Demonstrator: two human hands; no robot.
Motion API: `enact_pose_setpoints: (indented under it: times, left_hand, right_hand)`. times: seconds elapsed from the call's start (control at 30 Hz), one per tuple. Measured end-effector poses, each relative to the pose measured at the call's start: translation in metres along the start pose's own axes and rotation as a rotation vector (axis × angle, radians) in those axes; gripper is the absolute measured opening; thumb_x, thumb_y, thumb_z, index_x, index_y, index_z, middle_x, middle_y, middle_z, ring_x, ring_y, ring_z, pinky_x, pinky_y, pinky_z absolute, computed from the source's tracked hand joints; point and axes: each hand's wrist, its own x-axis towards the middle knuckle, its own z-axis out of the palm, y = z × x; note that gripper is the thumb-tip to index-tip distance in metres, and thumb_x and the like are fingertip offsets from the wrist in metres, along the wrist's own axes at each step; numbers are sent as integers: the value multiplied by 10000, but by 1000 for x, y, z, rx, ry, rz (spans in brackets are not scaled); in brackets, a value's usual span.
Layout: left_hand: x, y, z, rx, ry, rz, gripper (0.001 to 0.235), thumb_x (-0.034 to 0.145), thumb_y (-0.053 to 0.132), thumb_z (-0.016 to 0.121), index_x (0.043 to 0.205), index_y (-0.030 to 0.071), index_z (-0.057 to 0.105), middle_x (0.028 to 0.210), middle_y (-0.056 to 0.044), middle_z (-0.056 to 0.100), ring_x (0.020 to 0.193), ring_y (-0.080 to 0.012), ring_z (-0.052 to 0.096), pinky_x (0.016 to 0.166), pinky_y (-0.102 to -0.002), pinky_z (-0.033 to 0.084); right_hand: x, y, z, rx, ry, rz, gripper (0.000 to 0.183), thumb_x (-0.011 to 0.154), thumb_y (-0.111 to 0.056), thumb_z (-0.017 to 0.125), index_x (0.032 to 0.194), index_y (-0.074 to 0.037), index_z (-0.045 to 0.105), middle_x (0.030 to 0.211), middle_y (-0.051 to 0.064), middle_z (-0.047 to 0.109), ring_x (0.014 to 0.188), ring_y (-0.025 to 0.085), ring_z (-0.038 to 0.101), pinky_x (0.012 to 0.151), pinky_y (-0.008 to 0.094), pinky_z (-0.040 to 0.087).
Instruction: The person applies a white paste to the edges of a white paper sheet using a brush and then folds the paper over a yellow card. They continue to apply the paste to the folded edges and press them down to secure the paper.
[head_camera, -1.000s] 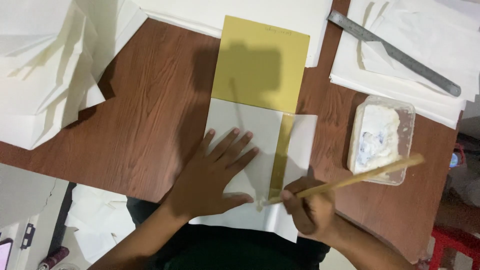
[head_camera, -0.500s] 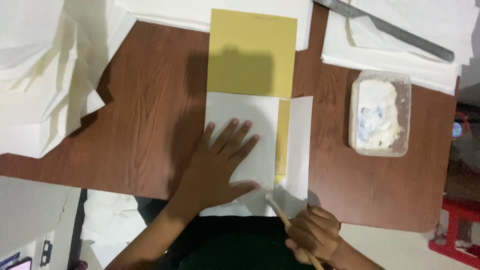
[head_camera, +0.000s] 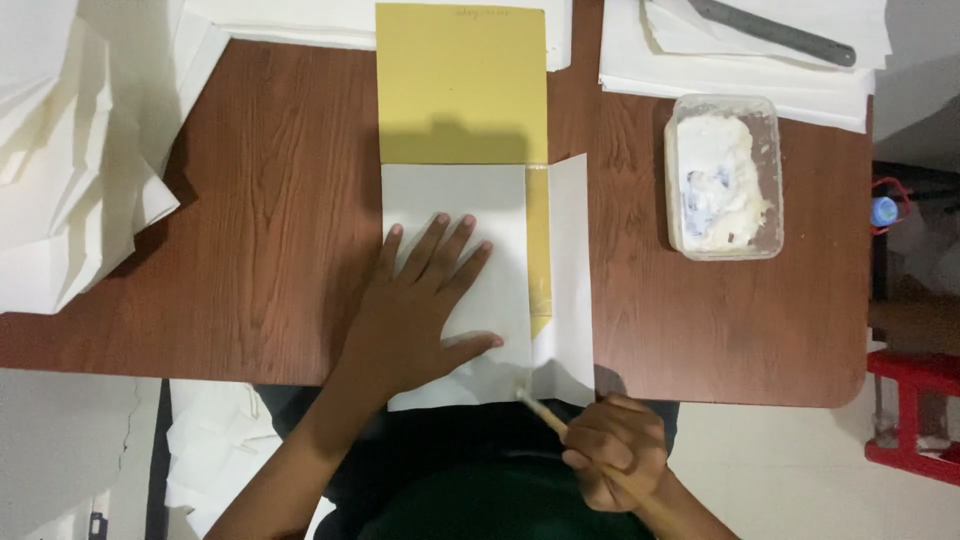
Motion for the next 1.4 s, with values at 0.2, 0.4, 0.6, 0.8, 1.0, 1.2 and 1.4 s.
enact_pose_setpoints:
  times: [0.2, 0.4, 0.6, 0.8, 1.0, 1.2, 1.4]
  left_hand:
    - [2, -1, 0, -38, 13, 1, 918, 889, 745, 572, 1572, 150, 422, 1687, -97, 315, 1558, -318, 283, 1238, -599, 171]
    - [2, -1, -1, -24, 21, 18, 891, 930, 743, 518, 1578, 140, 408, 1688, -102, 305, 1559, -324, 276, 1233, -605, 194]
    - [1, -1, -1, -2, 40, 18, 891, 932, 755, 499, 1569, 136, 424, 1684, -114, 317, 1555, -330, 292, 1233, -606, 201]
    - [0, 0, -3, -20, 17, 13, 879, 940, 738, 499, 1577, 138, 411, 1688, -109, 306, 1562, -329, 267, 1236, -613, 190]
    - [1, -2, -1, -84, 35, 10, 889, 916, 733, 552, 1564, 137, 423, 1678, -109, 327, 1558, -338, 278, 1213, -653, 210]
    - [0, -2, 0, -103, 13, -4, 891, 918, 728, 555, 1577, 150, 399, 1690, -93, 305, 1566, -330, 259, 1224, -654, 182]
    - [1, -1, -1, -90, 29, 0, 906, 903, 752, 535, 1568, 147, 422, 1686, -101, 313, 1559, -336, 276, 1221, -650, 191]
  right_hand:
    - [13, -18, -2, 255, 183, 322, 395, 985, -240, 521, 618, -99, 554, 507, 17, 571, 383, 141, 540, 420, 269, 459]
    - [-16, -15, 3, 273, 273, 373, 161, 1013, -105, 545, 1144, -31, 600, 659, 69, 623, 572, 152, 699, 469, 208, 555]
    - [-24, -6, 13, -39, 194, 178, 124, 952, -194, 653, 998, -81, 627, 746, 64, 766, 658, 157, 809, 539, 243, 619]
    - [-5, -17, 12, -283, 4, 79, 364, 1015, -273, 508, 781, -72, 701, 741, 43, 765, 565, 145, 723, 486, 248, 506]
    - [2, -25, 7, -97, 39, 82, 399, 1013, -255, 482, 662, -94, 585, 572, 11, 620, 431, 125, 604, 442, 251, 419]
    - [14, -26, 11, -131, 64, 131, 297, 1003, -211, 519, 745, -89, 602, 633, 39, 655, 481, 143, 631, 463, 258, 496]
    - [8, -17, 1, 102, 102, 238, 210, 963, -163, 550, 759, -119, 519, 572, 4, 563, 442, 145, 552, 429, 287, 468]
